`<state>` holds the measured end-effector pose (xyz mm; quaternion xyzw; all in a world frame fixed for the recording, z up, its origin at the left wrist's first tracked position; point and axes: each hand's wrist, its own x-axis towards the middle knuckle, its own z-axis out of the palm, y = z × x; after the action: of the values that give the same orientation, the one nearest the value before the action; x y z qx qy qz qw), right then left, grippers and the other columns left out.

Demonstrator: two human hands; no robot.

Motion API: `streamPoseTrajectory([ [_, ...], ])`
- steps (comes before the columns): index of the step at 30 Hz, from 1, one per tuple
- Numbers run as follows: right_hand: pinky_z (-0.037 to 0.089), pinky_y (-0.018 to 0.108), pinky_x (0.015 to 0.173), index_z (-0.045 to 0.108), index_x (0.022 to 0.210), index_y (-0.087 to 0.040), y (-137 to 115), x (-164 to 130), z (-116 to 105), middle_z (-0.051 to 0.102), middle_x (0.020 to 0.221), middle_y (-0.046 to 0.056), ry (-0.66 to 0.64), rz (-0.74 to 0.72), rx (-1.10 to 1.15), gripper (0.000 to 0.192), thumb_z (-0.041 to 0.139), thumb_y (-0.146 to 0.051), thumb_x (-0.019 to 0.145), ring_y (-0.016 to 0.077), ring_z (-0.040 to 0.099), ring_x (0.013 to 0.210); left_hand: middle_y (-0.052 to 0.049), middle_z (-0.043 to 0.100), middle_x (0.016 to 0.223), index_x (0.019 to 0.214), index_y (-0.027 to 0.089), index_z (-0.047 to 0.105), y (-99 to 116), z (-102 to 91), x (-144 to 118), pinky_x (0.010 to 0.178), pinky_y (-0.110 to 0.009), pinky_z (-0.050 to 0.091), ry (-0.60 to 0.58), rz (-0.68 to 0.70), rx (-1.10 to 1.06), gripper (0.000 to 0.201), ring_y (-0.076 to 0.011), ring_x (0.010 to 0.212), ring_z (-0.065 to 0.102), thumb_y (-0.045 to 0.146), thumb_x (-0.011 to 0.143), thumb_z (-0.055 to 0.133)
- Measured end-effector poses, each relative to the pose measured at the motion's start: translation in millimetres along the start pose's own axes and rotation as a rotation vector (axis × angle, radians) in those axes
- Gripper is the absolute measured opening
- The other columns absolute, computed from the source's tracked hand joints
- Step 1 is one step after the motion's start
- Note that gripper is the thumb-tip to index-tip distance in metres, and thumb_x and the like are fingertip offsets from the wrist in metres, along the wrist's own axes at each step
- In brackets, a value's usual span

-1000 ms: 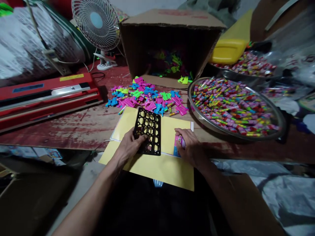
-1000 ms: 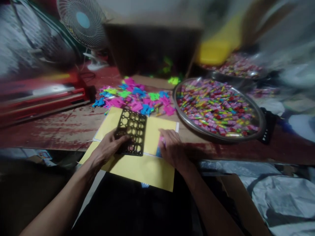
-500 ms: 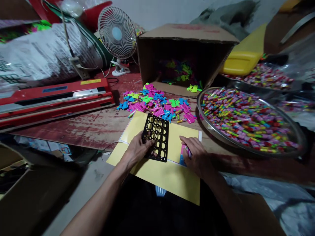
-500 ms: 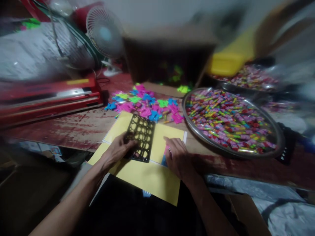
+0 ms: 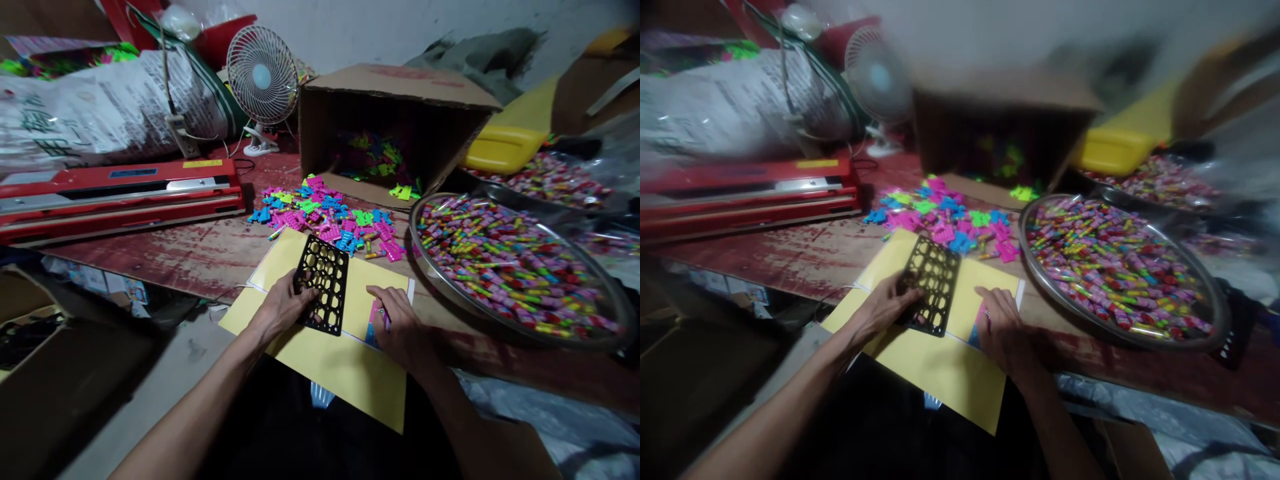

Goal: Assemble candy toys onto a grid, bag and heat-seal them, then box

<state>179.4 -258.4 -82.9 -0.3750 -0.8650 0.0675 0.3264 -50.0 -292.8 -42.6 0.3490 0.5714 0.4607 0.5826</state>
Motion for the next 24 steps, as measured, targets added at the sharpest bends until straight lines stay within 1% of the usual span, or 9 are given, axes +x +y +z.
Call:
streamPoseTrajectory([
  [3,0.049,0.041,0.087,0.051,0.125,-0.009,-2,-2,-1,0.061,0.107,0.013,0.061,0.039,-0.015,0.042,0.04,-0.01,0.085,0.0248,0.056,0.101,0.007,0.055,0.059,0.1,0.018,0.043,1,1.7,-1,0.043,-0.028,0.053,0.019,-0.01,0.011,0.026,-0.0177,0.044,0.063,0.014,0.081,0.059],
  [5,0.049,0.041,0.086,0.053,0.124,-0.01,-3,-5,-1,0.064,0.105,0.012,0.083,0.04,-0.085,0.039,0.041,-0.011,0.087,0.0243,0.058,0.097,0.007,0.055,0.059,0.1,0.018,0.043,2,2.1,-1,0.044,-0.029,0.053,0.024,-0.013,0.015,0.025,-0.017,0.043,0.062,0.014,0.082,0.059],
  [7,0.049,0.04,0.083,0.054,0.124,-0.01,-3,-7,1,0.066,0.1,0.011,0.066,0.027,-0.143,0.038,0.041,-0.012,0.088,0.024,0.059,0.092,0.008,0.054,0.058,0.1,0.018,0.042,1,1.8,0,0.045,-0.029,0.054,0.023,-0.014,0.015,0.025,-0.0166,0.042,0.061,0.013,0.081,0.059],
  [12,0.049,0.039,0.084,0.056,0.125,-0.01,-5,-7,0,0.065,0.1,0.011,0.033,0.013,-0.188,0.039,0.043,-0.01,0.088,0.0234,0.059,0.091,0.007,0.055,0.059,0.099,0.018,0.043,0,0.4,0,0.044,-0.028,0.052,0.012,0.007,0.031,0.026,-0.0183,0.044,0.063,0.014,0.08,0.061],
  [17,0.048,0.04,0.086,0.057,0.122,-0.007,-5,-1,0,0.063,0.097,0.012,0.009,0.004,-0.171,0.04,0.042,-0.007,0.085,0.0243,0.057,0.093,0.008,0.054,0.058,0.103,0.018,0.042,-1,1.8,-1,0.045,-0.03,0.054,0.022,0.002,0.015,0.029,-0.0168,0.043,0.061,0.015,0.08,0.061],
  [22,0.049,0.043,0.084,0.059,0.118,-0.01,-1,6,1,0.059,0.089,0.01,-0.042,0.0,-0.115,0.043,0.039,-0.006,0.08,0.0252,0.055,0.09,0.007,0.056,0.058,0.102,0.017,0.044,1,4.2,-2,0.047,-0.03,0.055,0.028,0.012,0.035,0.028,-0.0159,0.044,0.061,0.013,0.08,0.06],
  [24,0.05,0.044,0.085,0.056,0.122,-0.011,-1,5,0,0.059,0.097,0.013,-0.031,0.019,-0.062,0.044,0.04,-0.009,0.081,0.0261,0.055,0.096,0.005,0.058,0.06,0.101,0.017,0.044,2,4.0,-3,0.048,-0.031,0.056,0.032,0.006,0.023,0.028,-0.0151,0.044,0.061,0.013,0.079,0.061],
])
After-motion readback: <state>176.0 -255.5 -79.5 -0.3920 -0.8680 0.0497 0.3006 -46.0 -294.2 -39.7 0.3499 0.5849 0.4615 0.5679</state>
